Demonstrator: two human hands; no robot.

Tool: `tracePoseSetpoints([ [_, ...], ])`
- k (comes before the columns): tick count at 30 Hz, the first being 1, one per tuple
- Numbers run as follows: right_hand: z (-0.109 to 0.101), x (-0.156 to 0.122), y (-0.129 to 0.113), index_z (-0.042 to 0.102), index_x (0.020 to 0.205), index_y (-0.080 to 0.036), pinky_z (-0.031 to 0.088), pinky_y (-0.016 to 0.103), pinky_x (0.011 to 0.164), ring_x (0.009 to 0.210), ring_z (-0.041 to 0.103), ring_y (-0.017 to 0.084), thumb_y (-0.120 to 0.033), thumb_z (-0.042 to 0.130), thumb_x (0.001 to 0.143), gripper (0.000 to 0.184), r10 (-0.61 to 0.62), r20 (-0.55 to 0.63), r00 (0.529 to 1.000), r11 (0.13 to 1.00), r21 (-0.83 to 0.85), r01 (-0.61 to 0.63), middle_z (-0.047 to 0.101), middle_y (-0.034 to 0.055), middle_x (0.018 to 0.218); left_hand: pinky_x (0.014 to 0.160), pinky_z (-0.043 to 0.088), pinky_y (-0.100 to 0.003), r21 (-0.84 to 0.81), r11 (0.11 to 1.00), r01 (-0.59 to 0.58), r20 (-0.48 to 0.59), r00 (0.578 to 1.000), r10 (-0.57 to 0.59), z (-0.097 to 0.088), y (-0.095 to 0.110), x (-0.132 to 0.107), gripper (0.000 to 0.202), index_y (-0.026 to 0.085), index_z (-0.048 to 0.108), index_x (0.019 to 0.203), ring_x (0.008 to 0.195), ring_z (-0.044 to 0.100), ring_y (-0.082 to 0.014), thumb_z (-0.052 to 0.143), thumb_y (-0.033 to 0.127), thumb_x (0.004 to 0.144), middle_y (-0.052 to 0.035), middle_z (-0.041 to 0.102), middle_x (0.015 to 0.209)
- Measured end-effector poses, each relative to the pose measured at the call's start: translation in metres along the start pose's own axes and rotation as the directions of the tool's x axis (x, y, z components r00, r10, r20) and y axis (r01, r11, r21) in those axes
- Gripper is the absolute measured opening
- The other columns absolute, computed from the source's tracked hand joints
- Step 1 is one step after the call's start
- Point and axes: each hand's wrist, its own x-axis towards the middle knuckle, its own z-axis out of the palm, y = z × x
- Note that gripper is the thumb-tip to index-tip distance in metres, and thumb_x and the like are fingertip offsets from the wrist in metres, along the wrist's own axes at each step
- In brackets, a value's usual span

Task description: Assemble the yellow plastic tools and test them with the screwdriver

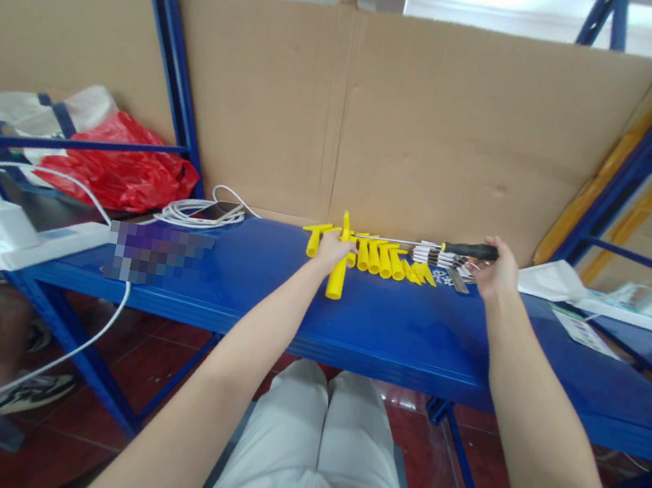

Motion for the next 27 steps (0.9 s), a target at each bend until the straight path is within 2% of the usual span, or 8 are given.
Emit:
tracePoseSetpoints([
  [3, 0.0, 0.002, 0.002, 0.054, 0.076, -0.022, 0.042, 0.021, 0.045, 0.054, 0.053, 0.011, -0.019, 0.065, 0.071, 0.013, -0.036, -0.004, 0.999, 0.999, -0.014, 0.036, 0.055, -0.0037, 0.066, 0.05, 0.053, -0.023, -0.005, 1.0, 0.003, -0.005, 1.0, -0.003, 0.0, 0.0, 0.001, 0.026, 0.013, 0.064, 0.086, 0.05, 0.058, -0.011, 0.066, -0.001, 0.064, 0.0005, 0.064, 0.069],
  [7, -0.002, 0.005, 0.003, 0.054, 0.075, -0.021, 0.045, 0.022, 0.05, 0.059, 0.056, 0.011, -0.015, 0.057, 0.071, 0.008, 0.012, -0.002, 1.0, 1.0, -0.006, -0.012, 0.057, -0.0031, 0.069, 0.049, 0.053, -0.023, -0.005, 1.0, -0.005, -0.005, 1.0, 0.005, 0.0, -0.001, 0.001, 0.027, 0.012, 0.064, 0.087, 0.049, 0.058, -0.0111, 0.065, -0.001, 0.064, 0.0004, 0.064, 0.068],
  [11, -0.005, 0.01, 0.004, 0.053, 0.073, -0.021, 0.046, 0.023, 0.052, 0.062, 0.057, 0.012, -0.02, 0.058, 0.071, 0.005, 0.027, 0.024, 0.999, 1.0, -0.005, -0.027, 0.057, -0.0024, 0.072, 0.05, 0.054, -0.023, -0.002, 1.0, 0.001, -0.006, 1.0, -0.001, 0.0, 0.0, 0.001, 0.031, 0.012, 0.066, 0.093, 0.05, 0.059, -0.0118, 0.065, 0.0, 0.064, 0.0, 0.065, 0.069],
  [16, -0.006, 0.012, 0.005, 0.054, 0.072, -0.02, 0.047, 0.023, 0.051, 0.059, 0.056, 0.011, -0.022, 0.057, 0.078, 0.007, 0.069, -0.02, 0.997, 0.996, -0.063, -0.07, 0.057, -0.0026, 0.07, 0.048, 0.051, -0.022, 0.005, 1.0, 0.016, -0.021, 1.0, -0.016, -0.001, 0.0, 0.0, 0.034, 0.011, 0.065, 0.097, 0.044, 0.055, -0.0095, 0.063, -0.002, 0.065, 0.0011, 0.063, 0.066],
  [21, -0.008, 0.013, 0.008, 0.053, 0.076, -0.021, 0.035, 0.021, 0.037, 0.045, 0.049, 0.012, -0.037, 0.061, 0.084, 0.02, 0.151, 0.0, 0.988, 0.971, -0.186, -0.149, 0.056, -0.0014, 0.065, 0.049, 0.052, -0.023, 0.021, 0.999, 0.026, -0.037, 0.999, -0.025, -0.002, 0.0, 0.0, 0.03, 0.011, 0.066, 0.093, 0.043, 0.056, -0.0099, 0.063, -0.002, 0.066, 0.0006, 0.064, 0.066],
  [24, -0.007, 0.012, 0.009, 0.051, 0.076, -0.021, 0.029, 0.02, 0.032, 0.039, 0.039, 0.009, -0.027, 0.064, 0.081, 0.015, 0.143, 0.03, 0.989, 0.966, -0.222, -0.133, 0.051, -0.0032, 0.06, 0.05, 0.052, -0.023, 0.009, 0.999, 0.035, -0.047, 0.998, -0.034, -0.002, 0.0, 0.001, 0.028, 0.012, 0.066, 0.089, 0.045, 0.058, -0.0108, 0.065, -0.002, 0.065, 0.0, 0.065, 0.067],
  [27, -0.005, 0.008, 0.008, 0.05, 0.075, -0.02, 0.032, 0.02, 0.032, 0.04, 0.039, 0.009, -0.015, 0.06, 0.075, 0.012, 0.124, 0.044, 0.991, 0.976, -0.185, -0.114, 0.05, -0.0031, 0.059, 0.05, 0.052, -0.022, -0.001, 0.999, 0.033, -0.053, 0.998, -0.033, -0.002, 0.0, 0.001, 0.027, 0.013, 0.066, 0.086, 0.047, 0.059, -0.011, 0.065, -0.002, 0.064, -0.0001, 0.065, 0.068],
])
